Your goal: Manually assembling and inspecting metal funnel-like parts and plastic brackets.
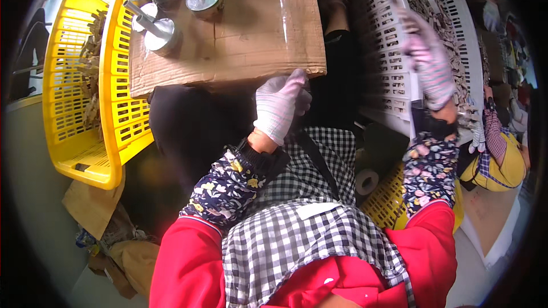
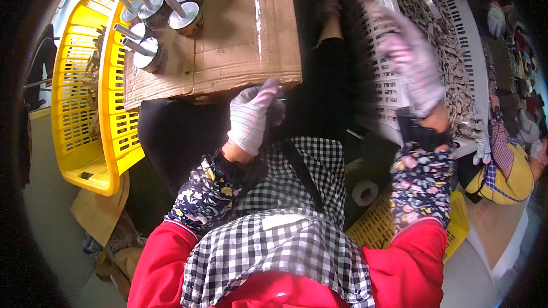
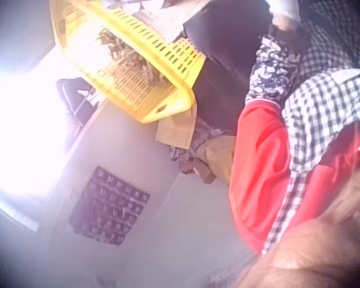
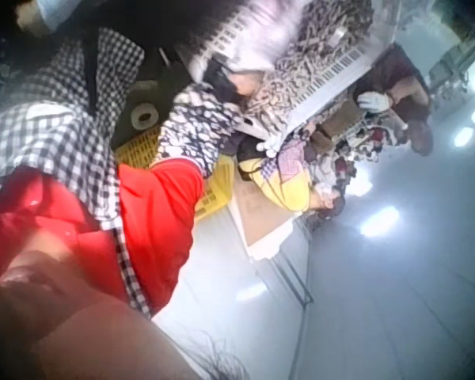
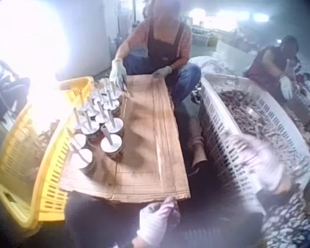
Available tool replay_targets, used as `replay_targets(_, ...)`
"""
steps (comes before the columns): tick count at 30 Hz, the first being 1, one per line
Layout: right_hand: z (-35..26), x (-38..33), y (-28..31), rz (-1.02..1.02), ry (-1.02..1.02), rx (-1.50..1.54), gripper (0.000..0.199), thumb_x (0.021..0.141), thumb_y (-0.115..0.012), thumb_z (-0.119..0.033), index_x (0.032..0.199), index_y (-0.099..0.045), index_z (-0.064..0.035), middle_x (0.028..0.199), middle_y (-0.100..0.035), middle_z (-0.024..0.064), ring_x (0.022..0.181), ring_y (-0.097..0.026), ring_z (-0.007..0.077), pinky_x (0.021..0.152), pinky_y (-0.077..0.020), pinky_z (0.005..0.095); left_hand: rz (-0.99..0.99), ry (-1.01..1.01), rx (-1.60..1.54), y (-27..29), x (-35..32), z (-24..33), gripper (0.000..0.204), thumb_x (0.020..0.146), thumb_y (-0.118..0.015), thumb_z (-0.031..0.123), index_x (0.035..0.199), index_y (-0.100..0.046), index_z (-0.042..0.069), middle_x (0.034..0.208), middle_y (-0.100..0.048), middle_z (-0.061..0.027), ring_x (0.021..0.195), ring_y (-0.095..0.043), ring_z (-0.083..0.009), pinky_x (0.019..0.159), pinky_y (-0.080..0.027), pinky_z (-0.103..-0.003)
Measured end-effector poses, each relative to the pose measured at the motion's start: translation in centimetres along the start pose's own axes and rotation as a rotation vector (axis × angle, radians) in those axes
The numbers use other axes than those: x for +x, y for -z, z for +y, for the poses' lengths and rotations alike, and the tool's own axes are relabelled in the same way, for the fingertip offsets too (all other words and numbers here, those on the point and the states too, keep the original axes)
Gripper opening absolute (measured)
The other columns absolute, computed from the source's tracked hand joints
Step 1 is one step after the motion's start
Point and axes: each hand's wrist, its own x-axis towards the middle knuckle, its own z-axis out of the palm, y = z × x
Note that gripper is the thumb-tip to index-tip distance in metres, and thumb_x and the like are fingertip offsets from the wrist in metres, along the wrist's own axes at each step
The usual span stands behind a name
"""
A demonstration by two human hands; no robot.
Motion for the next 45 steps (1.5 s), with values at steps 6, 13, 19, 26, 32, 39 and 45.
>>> replay_targets(6, 4.1, 2.4, -3.9, -0.023, 0.013, 0.630, 0.027, 0.095, -0.047, -0.024, 0.106, -0.054, -0.0013, 0.079, -0.059, 0.0061, 0.061, -0.053, 0.0124, 0.052, -0.0417, 0.0227, -0.018, -0.049, 0.093, -1.6, 0.9, -1.6, 0.031, 0.084, -0.066, 0.032, 0.085, -0.063, 0.001, 0.063, -0.062, -0.0043, 0.050, -0.054, -0.0098, 0.048, -0.041, -0.021)
replay_targets(13, 11.7, 3.2, -3.1, 0.121, -0.078, 1.917, 0.024, 0.091, -0.052, -0.027, 0.097, -0.060, -0.0055, 0.084, -0.062, 0.0076, 0.074, -0.057, 0.0191, 0.063, -0.0462, 0.0331, -0.013, -0.059, 0.178, -2.7, 1.2, -1.4, 0.031, 0.084, -0.066, 0.032, 0.081, -0.064, 0.001, 0.061, -0.061, -0.0037, 0.050, -0.054, -0.0086, 0.048, -0.041, -0.021)
replay_targets(19, 18.5, 2.8, -8.5, 0.007, -0.088, 1.296, 0.023, 0.092, -0.048, -0.018, 0.106, -0.058, -0.0034, 0.094, -0.062, 0.0109, 0.089, -0.059, 0.0220, 0.076, -0.0476, 0.0311, -0.020, -0.088, 0.177, -3.1, 1.8, -2.0, 0.029, 0.086, -0.064, 0.029, 0.082, -0.065, 0.000, 0.063, -0.062, -0.0038, 0.052, -0.055, -0.0087, 0.049, -0.042, -0.021)
replay_targets(26, 18.2, -4.0, -17.0, 0.067, -0.405, 0.799, 0.016, 0.089, -0.055, -0.029, 0.091, -0.053, -0.0135, 0.070, -0.052, -0.0015, 0.058, -0.049, 0.0078, 0.047, -0.0396, 0.0210, 0.025, -0.096, 0.109, -0.3, 1.5, -1.6, 0.029, 0.086, -0.064, 0.030, 0.083, -0.064, 0.002, 0.062, -0.061, -0.0033, 0.050, -0.055, -0.0096, 0.048, -0.042, -0.021)
replay_targets(32, 6.8, 0.4, -9.5, 0.078, -0.214, 0.711, 0.021, 0.090, -0.056, -0.016, 0.108, -0.059, -0.0062, 0.072, -0.058, -0.0004, 0.053, -0.049, 0.0027, 0.047, -0.0399, 0.0148, 0.019, -0.098, 0.011, 1.3, 0.8, -1.4, 0.029, 0.084, -0.066, 0.030, 0.083, -0.064, 0.001, 0.063, -0.061, -0.0028, 0.052, -0.053, -0.0085, 0.049, -0.042, -0.020)
replay_targets(39, 4.8, 4.1, -10.1, -0.210, -0.346, 0.400, 0.019, 0.088, -0.059, -0.015, 0.104, -0.062, -0.0052, 0.075, -0.061, -0.0015, 0.055, -0.050, 0.0004, 0.043, -0.0364, 0.0125, 0.009, -0.082, 0.080, 0.3, 0.3, -1.1, 0.030, 0.084, -0.066, 0.032, 0.079, -0.063, 0.002, 0.060, -0.059, -0.0018, 0.051, -0.050, -0.0071, 0.049, -0.039, -0.020)
replay_targets(45, 3.6, 4.1, -10.3, -0.210, -0.419, 0.355, 0.016, 0.086, -0.061, -0.016, 0.099, -0.065, -0.0061, 0.073, -0.061, -0.0031, 0.055, -0.051, 0.0011, 0.043, -0.0358, 0.0134, 0.016, -0.065, 0.115, -0.2, 0.0, -1.1, 0.033, 0.082, -0.068, 0.034, 0.083, -0.063, 0.002, 0.063, -0.062, -0.0022, 0.051, -0.053, -0.0076, 0.049, -0.042, -0.020)
